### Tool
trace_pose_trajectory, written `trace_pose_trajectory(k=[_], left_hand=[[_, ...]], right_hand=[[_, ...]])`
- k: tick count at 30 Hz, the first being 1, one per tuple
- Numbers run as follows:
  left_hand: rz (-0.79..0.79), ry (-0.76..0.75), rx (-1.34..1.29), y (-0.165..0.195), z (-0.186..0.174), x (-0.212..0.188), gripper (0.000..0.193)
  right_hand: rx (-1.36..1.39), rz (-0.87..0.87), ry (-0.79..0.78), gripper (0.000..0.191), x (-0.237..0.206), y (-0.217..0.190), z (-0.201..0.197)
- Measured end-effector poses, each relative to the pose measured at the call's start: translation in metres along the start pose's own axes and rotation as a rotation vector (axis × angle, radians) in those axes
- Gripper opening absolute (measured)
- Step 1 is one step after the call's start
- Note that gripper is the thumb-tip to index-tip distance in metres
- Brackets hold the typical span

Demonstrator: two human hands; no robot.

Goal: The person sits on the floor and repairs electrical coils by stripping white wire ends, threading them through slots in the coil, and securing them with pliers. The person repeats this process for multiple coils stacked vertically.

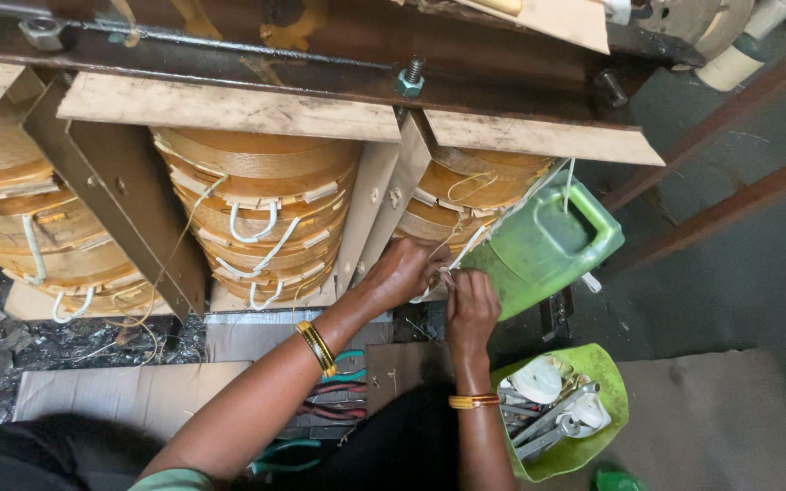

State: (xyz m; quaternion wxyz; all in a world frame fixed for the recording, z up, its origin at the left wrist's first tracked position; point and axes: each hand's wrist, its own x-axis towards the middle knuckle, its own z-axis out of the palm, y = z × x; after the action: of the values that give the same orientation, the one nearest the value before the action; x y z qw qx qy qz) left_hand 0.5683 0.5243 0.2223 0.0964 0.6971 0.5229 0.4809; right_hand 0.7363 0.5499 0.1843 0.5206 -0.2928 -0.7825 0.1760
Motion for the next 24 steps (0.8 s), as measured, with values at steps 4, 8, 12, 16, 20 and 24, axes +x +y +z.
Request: trace_pose_trajectory(k=[4, 8, 12, 16, 20, 24], left_hand=[[0.021, 0.006, -0.007, 0.001, 0.001, 0.001, 0.016], [-0.033, -0.007, 0.009, 0.004, -0.003, 0.001, 0.015], [-0.007, 0.006, 0.018, 0.008, -0.008, 0.001, 0.018], [-0.041, -0.048, 0.028, 0.008, -0.008, 0.002, 0.022], [0.007, 0.002, 0.008, 0.004, -0.004, 0.002, 0.017], [0.050, 0.031, 0.031, 0.004, -0.002, 0.000, 0.018]], right_hand=[[0.571, 0.563, -0.108, 0.016, -0.001, 0.025, 0.010], [0.661, 0.773, -0.197, 0.017, 0.003, 0.016, -0.002], [-0.344, 0.016, 0.065, 0.019, 0.006, -0.019, -0.015], [-0.586, -0.259, -0.040, 0.018, 0.011, -0.016, -0.011], [0.318, 0.383, -0.125, 0.014, 0.007, 0.018, 0.007], [0.641, 0.729, -0.224, 0.013, 0.002, 0.031, 0.005]])
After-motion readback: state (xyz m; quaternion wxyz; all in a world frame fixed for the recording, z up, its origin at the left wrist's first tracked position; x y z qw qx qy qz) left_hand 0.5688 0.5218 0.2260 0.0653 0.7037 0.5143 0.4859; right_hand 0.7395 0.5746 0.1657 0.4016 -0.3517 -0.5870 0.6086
